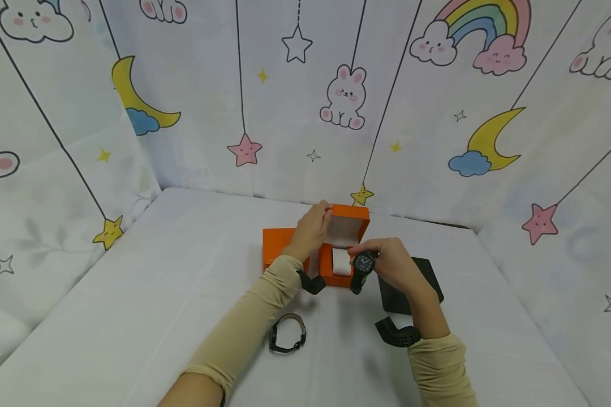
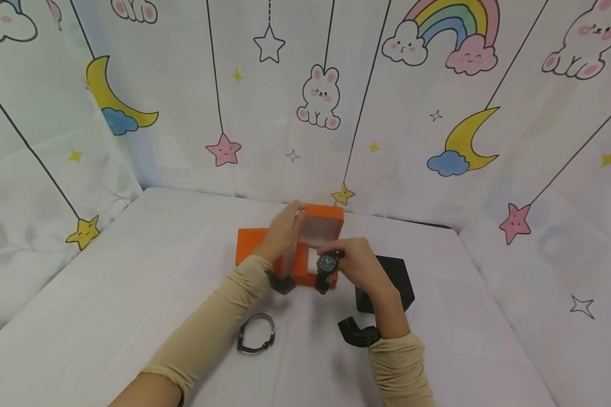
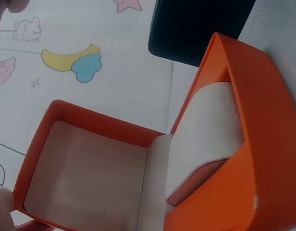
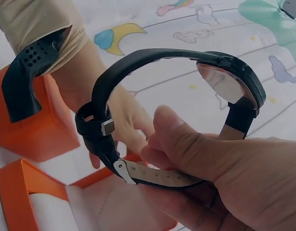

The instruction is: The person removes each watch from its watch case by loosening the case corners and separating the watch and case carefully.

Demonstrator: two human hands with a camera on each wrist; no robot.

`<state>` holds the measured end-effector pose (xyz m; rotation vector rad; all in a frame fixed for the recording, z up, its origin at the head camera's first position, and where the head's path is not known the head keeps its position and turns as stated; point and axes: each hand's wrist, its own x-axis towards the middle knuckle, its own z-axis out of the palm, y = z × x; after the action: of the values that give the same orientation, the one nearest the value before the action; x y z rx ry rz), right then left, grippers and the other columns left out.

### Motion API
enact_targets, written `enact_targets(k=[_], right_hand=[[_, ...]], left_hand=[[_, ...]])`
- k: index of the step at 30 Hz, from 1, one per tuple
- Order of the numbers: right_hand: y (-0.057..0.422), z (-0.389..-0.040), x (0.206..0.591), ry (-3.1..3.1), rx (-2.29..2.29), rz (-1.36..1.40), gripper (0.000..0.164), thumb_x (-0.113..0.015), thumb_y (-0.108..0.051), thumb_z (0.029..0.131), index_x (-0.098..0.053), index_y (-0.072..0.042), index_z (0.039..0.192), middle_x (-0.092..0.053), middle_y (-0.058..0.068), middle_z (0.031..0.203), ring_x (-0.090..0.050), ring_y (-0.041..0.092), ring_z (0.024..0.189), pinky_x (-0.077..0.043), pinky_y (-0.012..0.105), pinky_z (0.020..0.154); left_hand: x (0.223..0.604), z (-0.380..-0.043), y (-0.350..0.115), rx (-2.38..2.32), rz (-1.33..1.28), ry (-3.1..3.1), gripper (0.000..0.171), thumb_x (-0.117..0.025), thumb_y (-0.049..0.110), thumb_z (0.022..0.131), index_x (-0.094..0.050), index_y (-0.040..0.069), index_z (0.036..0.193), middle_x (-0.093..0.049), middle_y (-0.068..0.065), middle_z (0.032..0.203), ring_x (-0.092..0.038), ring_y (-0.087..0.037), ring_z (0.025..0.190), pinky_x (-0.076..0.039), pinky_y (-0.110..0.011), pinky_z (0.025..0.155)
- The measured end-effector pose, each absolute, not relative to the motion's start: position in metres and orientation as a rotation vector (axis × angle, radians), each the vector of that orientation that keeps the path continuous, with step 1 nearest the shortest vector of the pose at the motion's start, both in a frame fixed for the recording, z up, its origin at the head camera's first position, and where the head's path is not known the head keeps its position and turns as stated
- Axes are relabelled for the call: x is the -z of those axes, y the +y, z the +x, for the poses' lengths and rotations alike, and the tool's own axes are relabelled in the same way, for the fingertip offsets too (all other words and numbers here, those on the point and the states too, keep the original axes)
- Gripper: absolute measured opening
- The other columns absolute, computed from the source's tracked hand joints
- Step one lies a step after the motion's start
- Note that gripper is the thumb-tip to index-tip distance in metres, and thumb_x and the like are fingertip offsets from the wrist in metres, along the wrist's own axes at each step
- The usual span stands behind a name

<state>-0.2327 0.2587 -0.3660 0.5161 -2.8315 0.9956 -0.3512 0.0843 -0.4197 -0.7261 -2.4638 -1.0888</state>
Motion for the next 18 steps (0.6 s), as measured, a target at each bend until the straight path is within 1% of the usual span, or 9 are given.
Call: enact_targets(k=[2,4,9,11,14,18], right_hand=[[0.259,-0.233,0.366,-2.837,-0.993,0.508,0.027,-0.063,0.003,0.079,-0.071,-0.013,0.099,-0.069,0.001,0.098,-0.061,0.018,0.095,-0.051,0.037,0.081],[0.259,-0.234,0.366,-2.845,-0.975,0.495,0.027,-0.063,0.003,0.079,-0.071,-0.014,0.099,-0.069,0.002,0.098,-0.061,0.019,0.095,-0.051,0.038,0.082],[0.259,-0.234,0.367,-2.858,-0.941,0.467,0.03,-0.062,0.004,0.079,-0.071,-0.016,0.1,-0.068,0.002,0.1,-0.06,0.02,0.096,-0.051,0.038,0.081],[0.259,-0.234,0.367,-2.855,-0.949,0.477,0.029,-0.062,0.003,0.08,-0.071,-0.016,0.1,-0.068,0.002,0.099,-0.061,0.018,0.095,-0.051,0.037,0.08],[0.259,-0.235,0.367,-2.851,-0.971,0.503,0.028,-0.061,0.002,0.081,-0.071,-0.015,0.1,-0.069,0.0,0.098,-0.061,0.017,0.094,-0.051,0.037,0.08],[0.26,-0.235,0.367,-2.865,-0.975,0.507,0.029,-0.06,0.004,0.081,-0.07,-0.014,0.101,-0.068,0.001,0.099,-0.06,0.017,0.094,-0.05,0.037,0.081]], left_hand=[[0.421,-0.353,0.086,1.093,-0.692,-2.446,0.027,-0.035,0.028,0.098,-0.05,0.014,0.116,-0.059,-0.003,0.11,-0.058,-0.018,0.088,-0.048,-0.036,0.075],[0.423,-0.354,0.086,1.136,-0.668,-2.437,0.026,-0.038,0.029,0.097,-0.051,0.017,0.116,-0.059,-0.001,0.115,-0.06,-0.017,0.093,-0.049,-0.034,0.075],[0.423,-0.356,0.082,1.368,-0.656,-2.432,0.031,-0.043,0.033,0.095,-0.047,0.022,0.123,-0.057,-0.001,0.121,-0.059,-0.019,0.105,-0.049,-0.035,0.083],[0.42,-0.355,0.079,1.451,-0.656,-2.445,0.036,-0.044,0.035,0.094,-0.044,0.022,0.128,-0.056,-0.003,0.122,-0.057,-0.021,0.107,-0.048,-0.037,0.085],[0.416,-0.353,0.075,1.538,-0.666,-2.485,0.043,-0.045,0.036,0.094,-0.041,0.018,0.133,-0.053,-0.006,0.124,-0.053,-0.023,0.111,-0.046,-0.037,0.088],[0.412,-0.353,0.071,1.597,-0.701,-2.542,0.044,-0.047,0.033,0.093,-0.043,0.014,0.133,-0.051,-0.007,0.127,-0.049,-0.024,0.115,-0.045,-0.037,0.091]])
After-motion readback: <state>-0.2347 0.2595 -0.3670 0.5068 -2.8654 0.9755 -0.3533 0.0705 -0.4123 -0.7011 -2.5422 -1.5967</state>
